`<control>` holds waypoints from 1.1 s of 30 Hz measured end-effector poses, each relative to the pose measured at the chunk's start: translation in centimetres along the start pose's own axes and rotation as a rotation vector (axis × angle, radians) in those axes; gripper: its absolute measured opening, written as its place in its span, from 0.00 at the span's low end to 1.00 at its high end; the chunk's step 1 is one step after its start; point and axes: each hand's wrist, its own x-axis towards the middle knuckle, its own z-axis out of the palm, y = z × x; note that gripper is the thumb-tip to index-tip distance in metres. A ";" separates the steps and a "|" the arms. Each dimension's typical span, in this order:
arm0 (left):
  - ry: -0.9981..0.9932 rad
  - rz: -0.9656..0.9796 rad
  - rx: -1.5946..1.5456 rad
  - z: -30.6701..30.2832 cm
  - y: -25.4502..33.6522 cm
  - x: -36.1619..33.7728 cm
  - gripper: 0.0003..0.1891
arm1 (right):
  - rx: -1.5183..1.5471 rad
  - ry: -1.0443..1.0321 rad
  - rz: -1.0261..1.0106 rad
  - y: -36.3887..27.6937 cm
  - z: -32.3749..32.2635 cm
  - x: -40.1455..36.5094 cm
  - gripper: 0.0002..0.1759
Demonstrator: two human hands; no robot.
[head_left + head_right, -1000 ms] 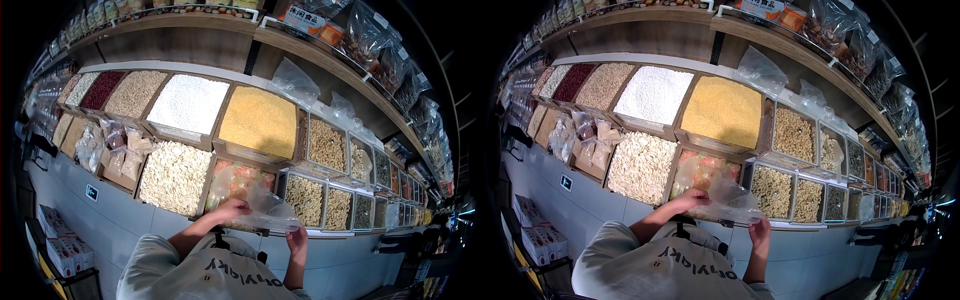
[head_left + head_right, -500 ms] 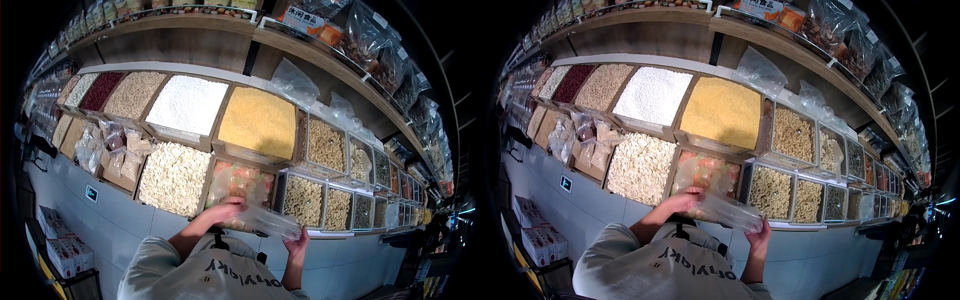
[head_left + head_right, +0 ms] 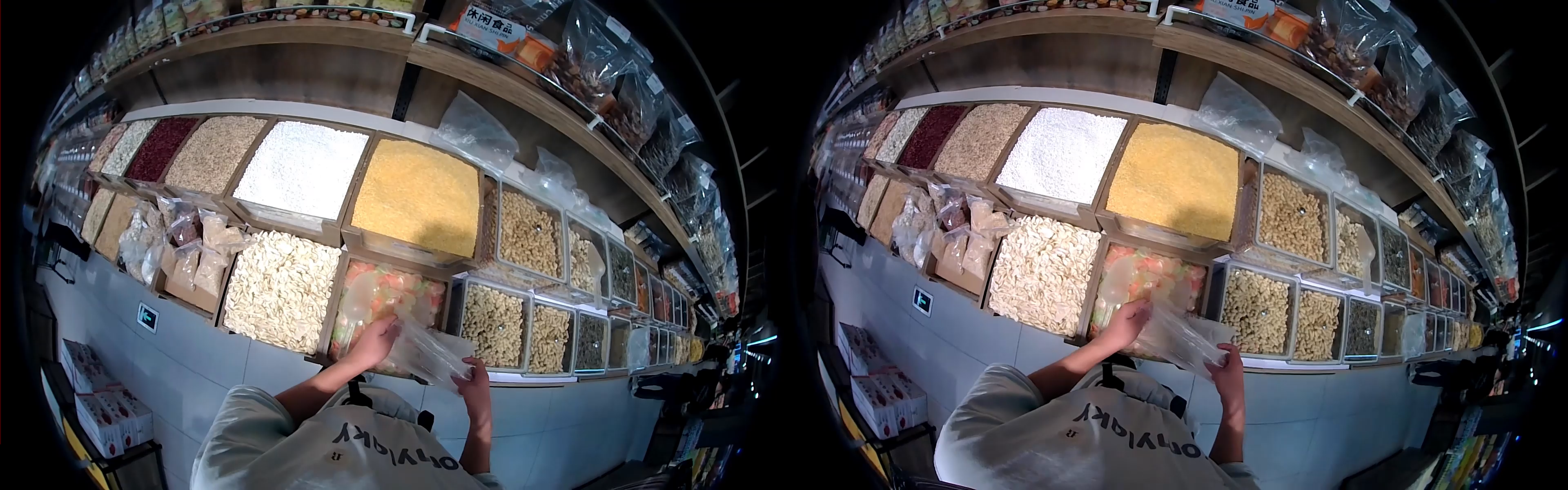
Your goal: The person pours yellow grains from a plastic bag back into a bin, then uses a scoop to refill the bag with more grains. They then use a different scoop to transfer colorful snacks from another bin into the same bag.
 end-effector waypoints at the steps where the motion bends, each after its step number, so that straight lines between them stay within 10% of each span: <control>1: -0.005 0.002 -0.001 0.3 -0.4 0.0 0.09 | 0.001 0.005 0.000 1.5 0.5 0.6 0.23; 3: 0.017 -0.017 -0.041 0.9 1.2 -0.6 0.08 | -0.213 0.159 -0.352 5.4 1.3 2.1 0.18; 4: 0.011 -0.018 -0.044 0.7 2.1 -1.0 0.08 | 0.254 0.115 0.064 5.3 0.9 2.0 0.12; 9: -0.154 0.212 0.583 0.3 3.0 -1.8 0.08 | 0.970 0.316 -0.031 7.9 -0.9 4.3 0.05; 14: -0.034 0.183 0.397 1.0 1.8 -1.7 0.05 | 1.461 -0.134 0.057 10.4 -3.2 5.0 0.12; 17: 0.077 0.235 0.286 0.9 -0.5 -1.0 0.05 | 1.422 0.130 0.152 7.6 -1.9 4.0 0.17; 25: 0.269 0.211 0.080 0.7 -3.1 -0.3 0.06 | 1.553 -0.087 0.126 5.9 -1.8 2.8 0.12; 30: 0.218 -0.450 -0.903 -0.1 -3.1 0.4 0.07 | 1.227 -0.018 0.087 2.6 -0.3 1.3 0.04; 33: 0.212 -0.523 -1.148 -0.5 -2.6 0.7 0.10 | 0.945 -0.020 0.034 4.1 0.0 1.9 0.04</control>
